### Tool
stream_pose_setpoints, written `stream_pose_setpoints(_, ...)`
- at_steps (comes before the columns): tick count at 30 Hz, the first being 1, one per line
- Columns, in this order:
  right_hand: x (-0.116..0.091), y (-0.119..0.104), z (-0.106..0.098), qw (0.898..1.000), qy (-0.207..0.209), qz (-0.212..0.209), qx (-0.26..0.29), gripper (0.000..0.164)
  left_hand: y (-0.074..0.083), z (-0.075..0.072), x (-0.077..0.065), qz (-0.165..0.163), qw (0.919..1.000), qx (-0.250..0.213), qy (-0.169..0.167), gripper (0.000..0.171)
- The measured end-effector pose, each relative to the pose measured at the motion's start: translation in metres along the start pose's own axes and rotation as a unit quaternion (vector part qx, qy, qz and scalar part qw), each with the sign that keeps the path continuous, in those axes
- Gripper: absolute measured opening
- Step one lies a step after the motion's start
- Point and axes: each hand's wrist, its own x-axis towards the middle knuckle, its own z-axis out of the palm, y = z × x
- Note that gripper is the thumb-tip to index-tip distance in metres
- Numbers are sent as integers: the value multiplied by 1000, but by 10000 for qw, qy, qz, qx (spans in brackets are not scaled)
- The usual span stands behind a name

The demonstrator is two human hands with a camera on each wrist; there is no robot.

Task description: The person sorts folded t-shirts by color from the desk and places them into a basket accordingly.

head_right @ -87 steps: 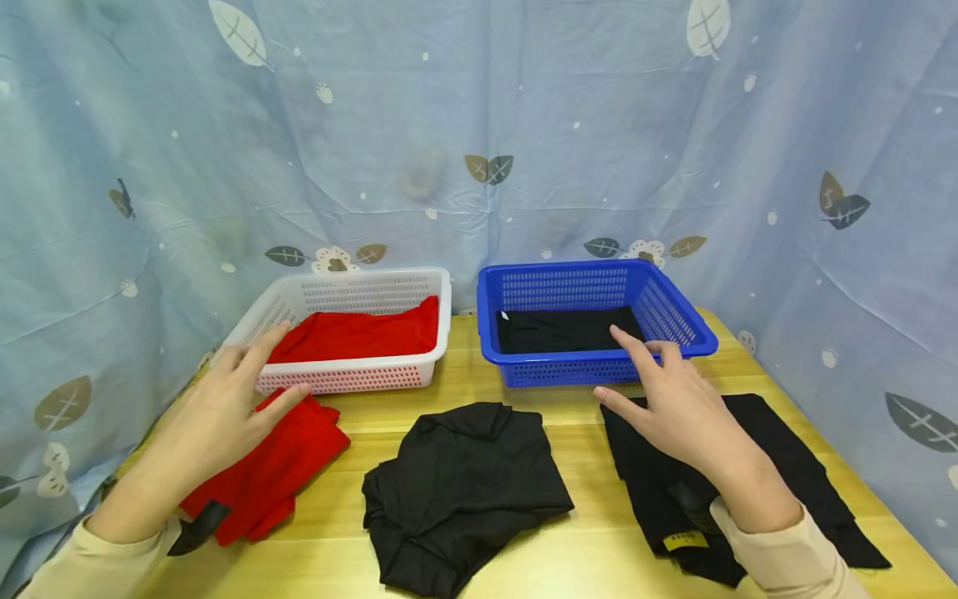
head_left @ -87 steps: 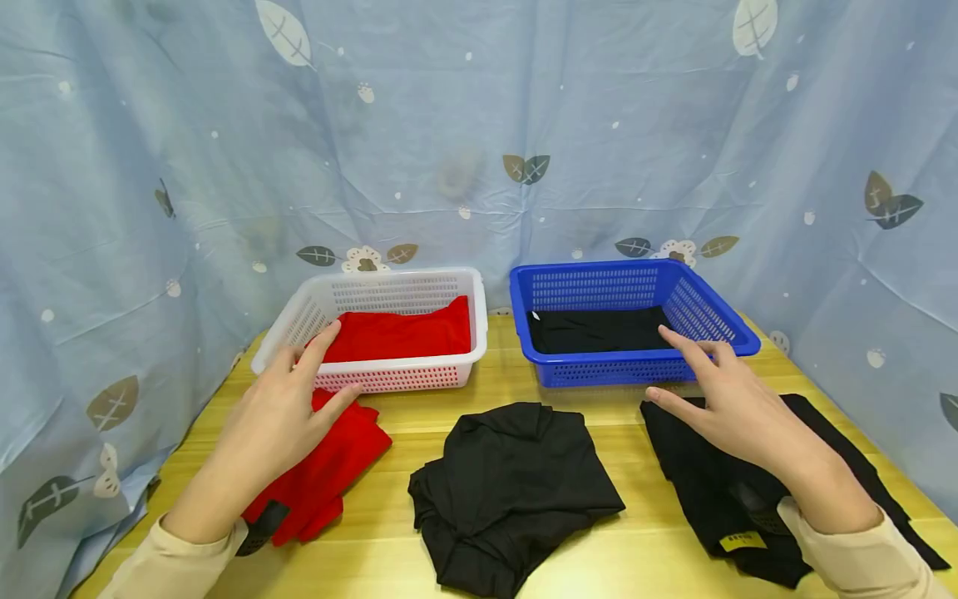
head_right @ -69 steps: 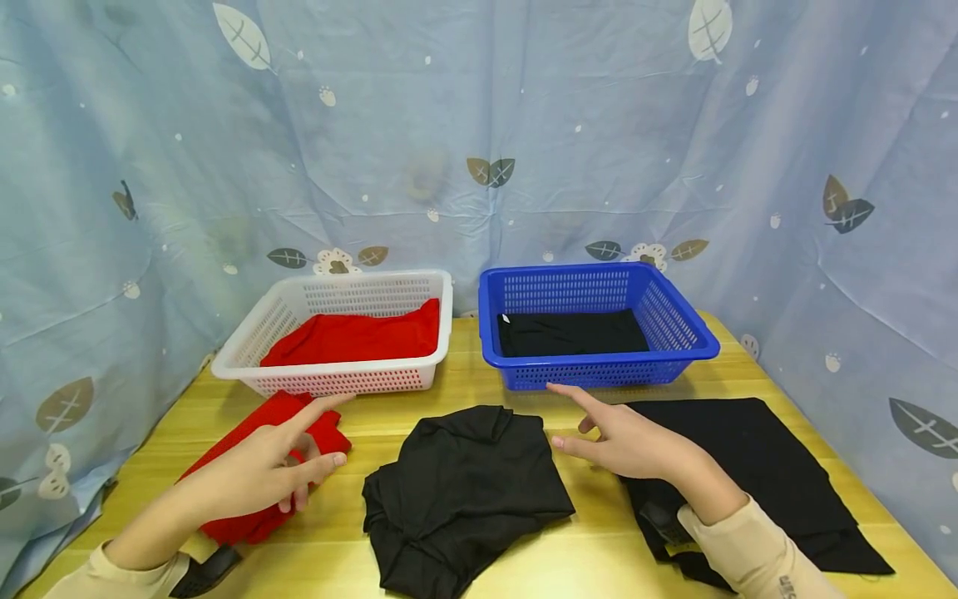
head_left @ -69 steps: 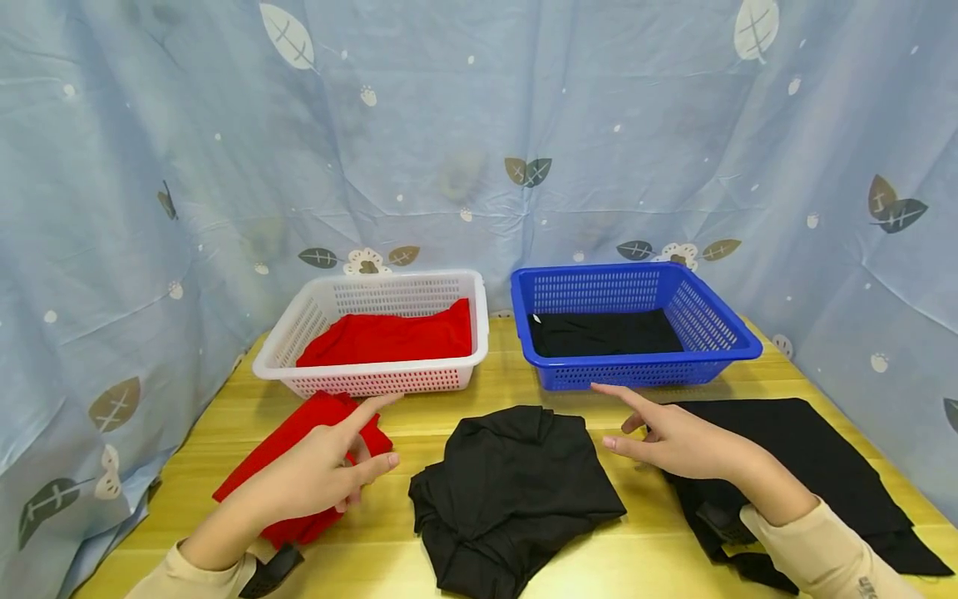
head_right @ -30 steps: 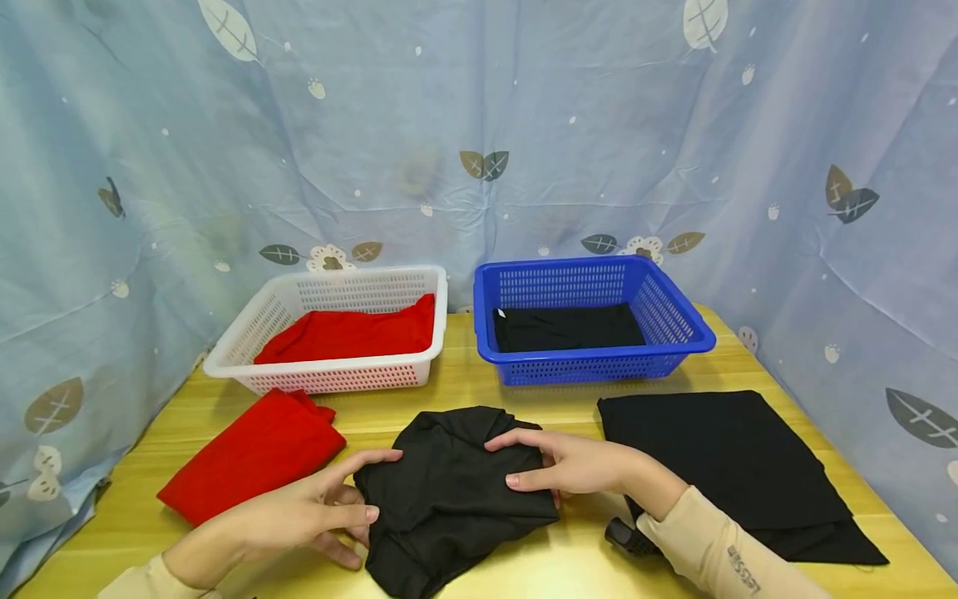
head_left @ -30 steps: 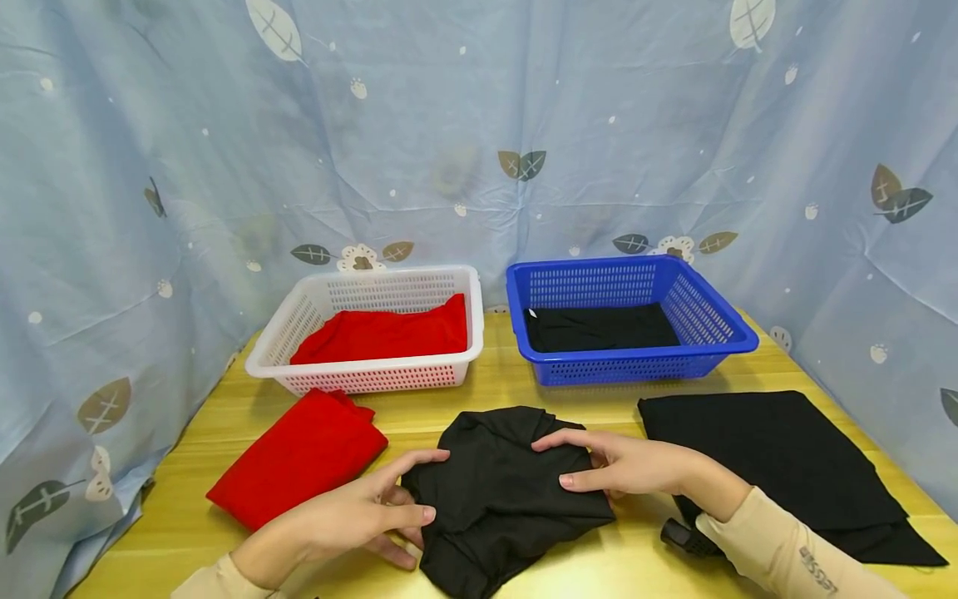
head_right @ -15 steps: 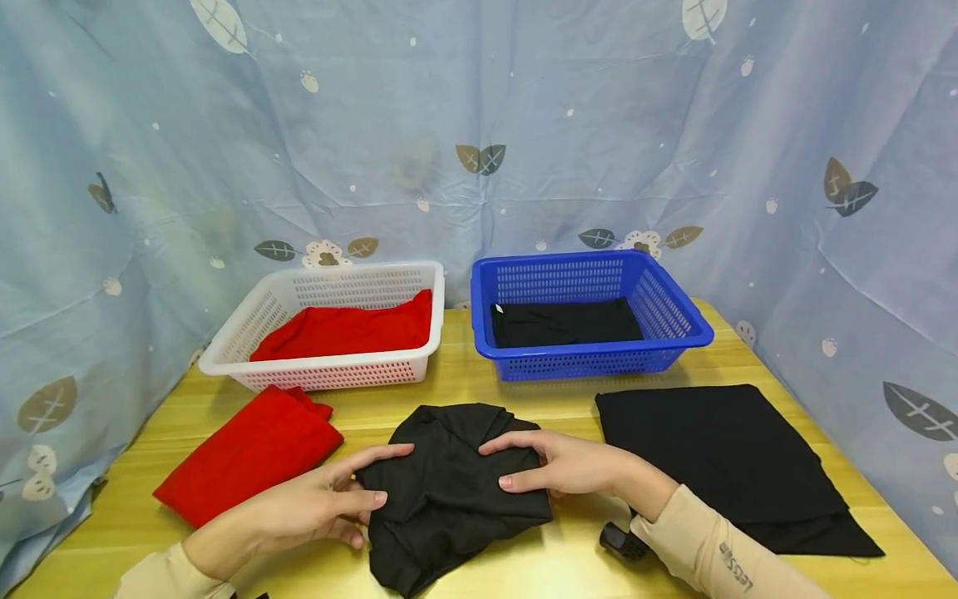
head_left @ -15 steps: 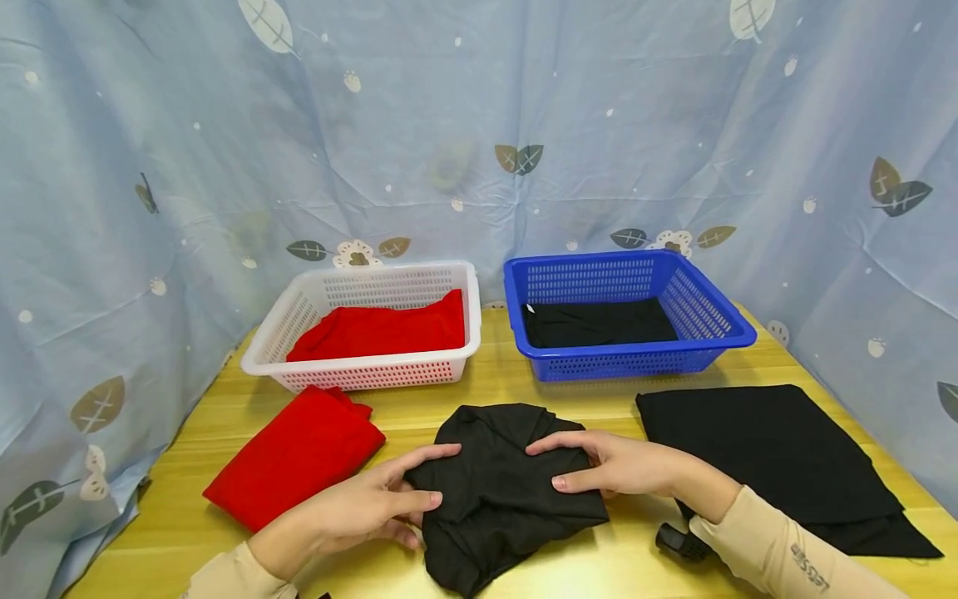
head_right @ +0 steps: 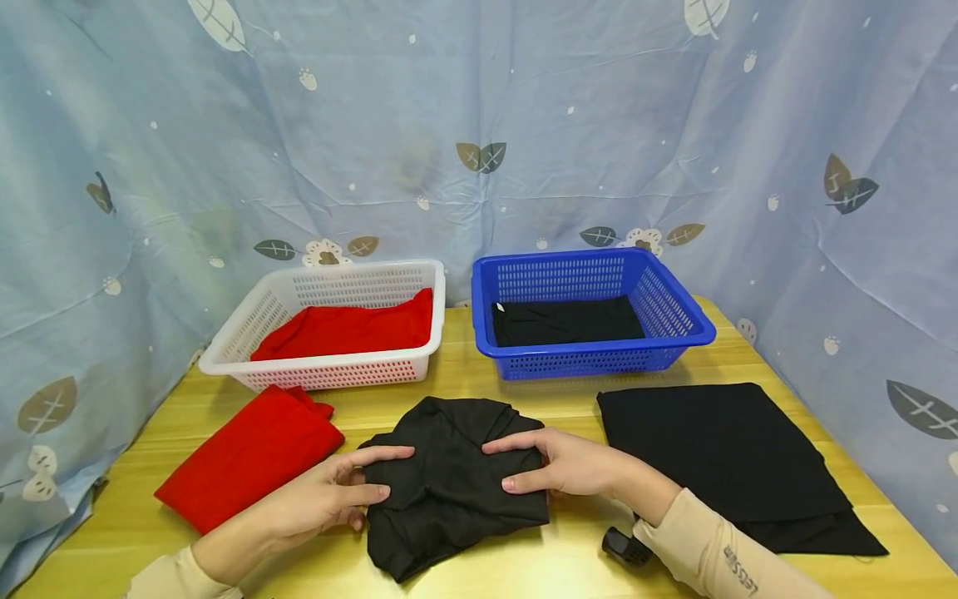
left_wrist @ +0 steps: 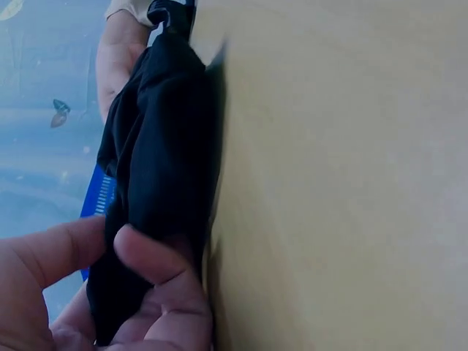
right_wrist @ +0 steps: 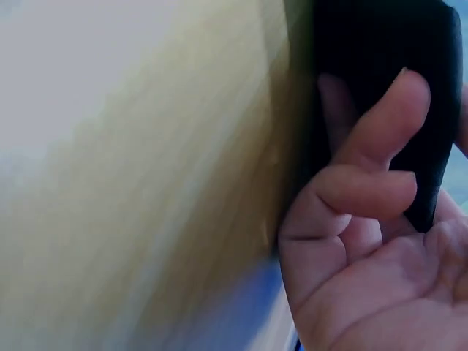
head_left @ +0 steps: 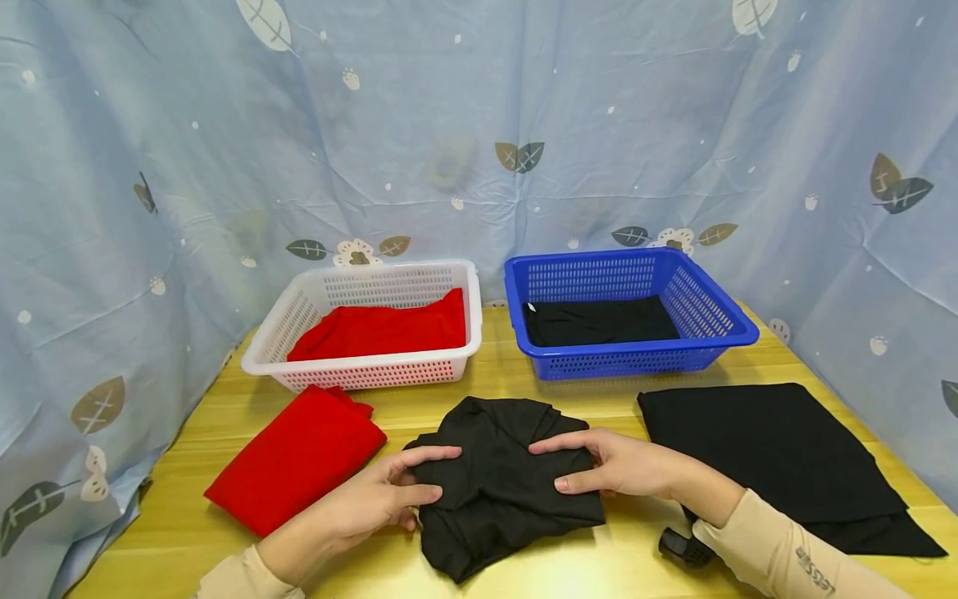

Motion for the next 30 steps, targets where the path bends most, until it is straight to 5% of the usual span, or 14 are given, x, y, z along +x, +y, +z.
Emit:
stream_pose_setpoints(20,0,-11,2,9982,477,-275,-255,50,13,-1,-4,570,9904,1123,563,50)
stream_pose_setpoints(30,-4,-28,1,9967,659,-401,-272,49,29,-5,-12,732,9871,1233,714,47)
